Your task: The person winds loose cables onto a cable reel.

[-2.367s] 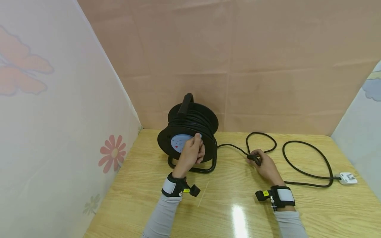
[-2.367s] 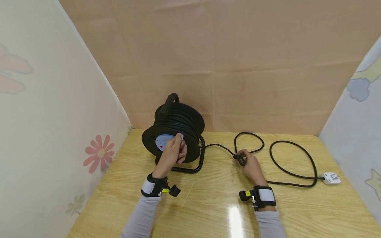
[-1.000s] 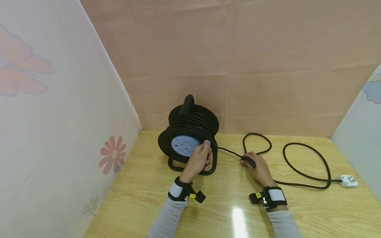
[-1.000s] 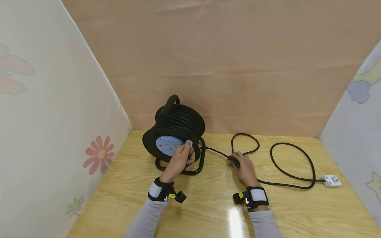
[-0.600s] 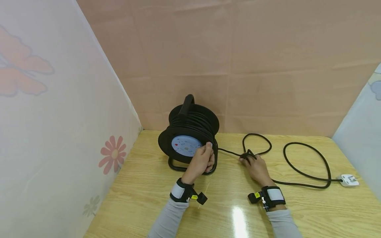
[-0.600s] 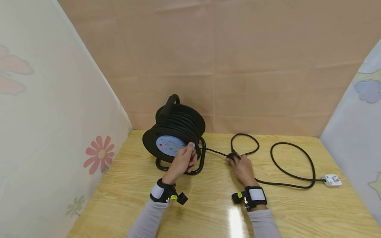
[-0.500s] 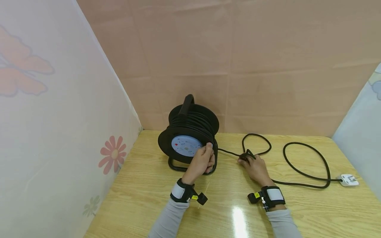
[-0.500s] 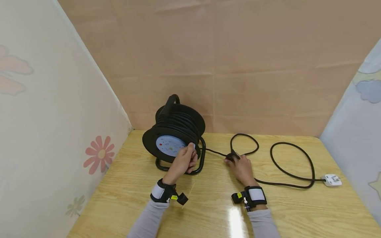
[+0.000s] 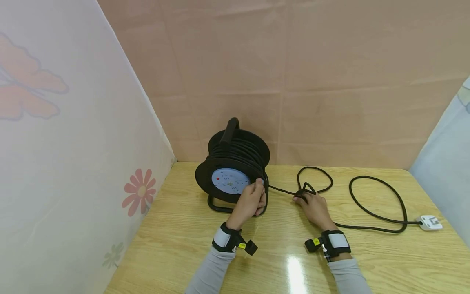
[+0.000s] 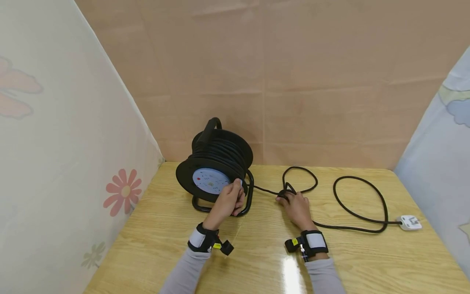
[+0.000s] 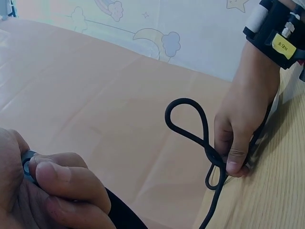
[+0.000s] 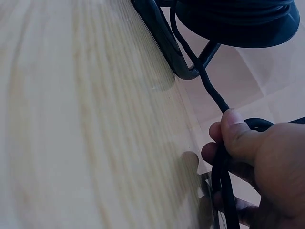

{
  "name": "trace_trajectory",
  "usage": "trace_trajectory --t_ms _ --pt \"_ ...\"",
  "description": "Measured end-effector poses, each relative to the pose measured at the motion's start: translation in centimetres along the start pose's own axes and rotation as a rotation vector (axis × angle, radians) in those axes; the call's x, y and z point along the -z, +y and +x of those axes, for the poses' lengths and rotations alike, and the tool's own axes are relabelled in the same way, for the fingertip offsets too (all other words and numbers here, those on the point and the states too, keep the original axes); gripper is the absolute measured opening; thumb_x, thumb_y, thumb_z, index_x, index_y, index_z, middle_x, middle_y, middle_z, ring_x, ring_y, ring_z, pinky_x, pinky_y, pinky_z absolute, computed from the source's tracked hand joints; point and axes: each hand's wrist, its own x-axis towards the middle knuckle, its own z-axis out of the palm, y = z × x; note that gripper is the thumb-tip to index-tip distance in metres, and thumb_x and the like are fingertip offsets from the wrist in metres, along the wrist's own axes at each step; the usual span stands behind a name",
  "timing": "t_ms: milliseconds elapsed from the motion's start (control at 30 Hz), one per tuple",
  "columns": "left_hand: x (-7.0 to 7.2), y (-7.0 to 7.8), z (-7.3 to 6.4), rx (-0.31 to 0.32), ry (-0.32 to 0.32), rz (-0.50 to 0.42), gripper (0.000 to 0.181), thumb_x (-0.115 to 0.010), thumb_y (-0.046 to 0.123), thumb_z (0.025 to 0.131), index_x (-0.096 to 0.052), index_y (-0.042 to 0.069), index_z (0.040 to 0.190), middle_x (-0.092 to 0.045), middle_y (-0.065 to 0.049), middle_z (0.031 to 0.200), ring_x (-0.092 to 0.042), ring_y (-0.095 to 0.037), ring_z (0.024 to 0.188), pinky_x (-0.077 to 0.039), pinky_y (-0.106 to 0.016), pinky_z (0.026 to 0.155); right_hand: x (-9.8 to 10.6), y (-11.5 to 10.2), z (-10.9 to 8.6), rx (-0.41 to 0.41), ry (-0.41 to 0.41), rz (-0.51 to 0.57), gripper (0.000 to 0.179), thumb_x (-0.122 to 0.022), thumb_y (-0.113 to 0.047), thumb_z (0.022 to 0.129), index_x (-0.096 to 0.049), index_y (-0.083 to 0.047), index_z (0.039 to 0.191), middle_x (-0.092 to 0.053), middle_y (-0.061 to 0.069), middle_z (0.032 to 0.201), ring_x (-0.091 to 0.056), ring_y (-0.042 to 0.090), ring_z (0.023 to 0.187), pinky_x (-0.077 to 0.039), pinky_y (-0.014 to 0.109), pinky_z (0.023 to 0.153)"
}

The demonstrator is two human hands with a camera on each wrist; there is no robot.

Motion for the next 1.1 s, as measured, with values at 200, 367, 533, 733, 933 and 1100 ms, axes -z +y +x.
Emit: trace_trajectory --t_ms 200,367,533,733,933,1100 --pt "-0.2 -0.3 -0.1 0.006 0.008 -0.004 0.064 -0.025 0.048 0.106 -0.040 0.004 0.062 -0.038 -0.006 0.049 -0.038 -0.021 0.034 -0.032 -0.024 0.034 0.1 -0.3 -0.1 -0.010 -0.010 0.056 0.030 -0.058 -0.031 0.097 -0.070 -0.004 0.105 -0.064 0.022 0.118 -0.051 0.044 0.110 -0.034 0.057 0.083" --pt "-0.3 -0.6 -0.1 0.018 0.008 -0.025 0.061 -0.026 0.044 0.107 -0.039 0.004 0.062 -0.037 -0.007 0.049 -0.036 -0.021 0.034 -0.032 -0.025 0.034 0.0 -0.2 0.0 -0.011 -0.011 0.092 0.024 -0.060 -0.029 0.096 -0.070 -0.008 0.102 -0.064 0.018 0.118 -0.052 0.040 0.109 -0.032 0.055 0.082" --pt "-0.4 -0.6 -0.1 0.008 0.001 -0.034 0.062 -0.026 0.045 0.107 -0.039 0.004 0.062 -0.036 -0.007 0.049 -0.036 -0.020 0.034 -0.031 -0.025 0.034 -0.2 0.0 0.2 -0.005 -0.003 0.115 0.018 -0.061 -0.030 0.096 -0.069 -0.013 0.096 -0.068 0.007 0.100 -0.056 0.034 0.096 -0.031 0.051 0.077" --pt "-0.6 -1.0 -0.1 -0.008 -0.004 0.004 0.069 -0.026 0.051 0.105 -0.041 -0.001 0.062 -0.037 -0.006 0.047 -0.037 -0.020 0.033 -0.031 -0.024 0.033 -0.3 -0.1 0.2 0.000 -0.001 0.123 0.016 -0.060 -0.030 0.096 -0.068 -0.016 0.092 -0.067 0.002 0.091 -0.055 0.029 0.087 -0.029 0.048 0.075" --pt "-0.7 -1.4 -0.1 -0.003 0.001 0.030 0.069 -0.026 0.050 0.106 -0.041 -0.003 0.064 -0.037 -0.005 0.046 -0.038 -0.018 0.033 -0.031 -0.023 0.033 -0.2 -0.4 0.2 0.008 -0.009 0.154 0.015 -0.059 -0.029 0.096 -0.068 -0.018 0.094 -0.067 0.002 0.090 -0.052 0.025 0.082 -0.027 0.045 0.073" --pt "-0.8 -1.7 -0.2 0.013 -0.002 0.002 0.066 -0.028 0.050 0.105 -0.040 0.001 0.063 -0.036 -0.004 0.047 -0.037 -0.018 0.033 -0.032 -0.024 0.033 -0.2 -0.4 0.2 0.004 -0.045 0.198 0.019 -0.056 -0.032 0.098 -0.069 -0.018 0.099 -0.067 0.002 0.092 -0.049 0.024 0.083 -0.027 0.047 0.078"
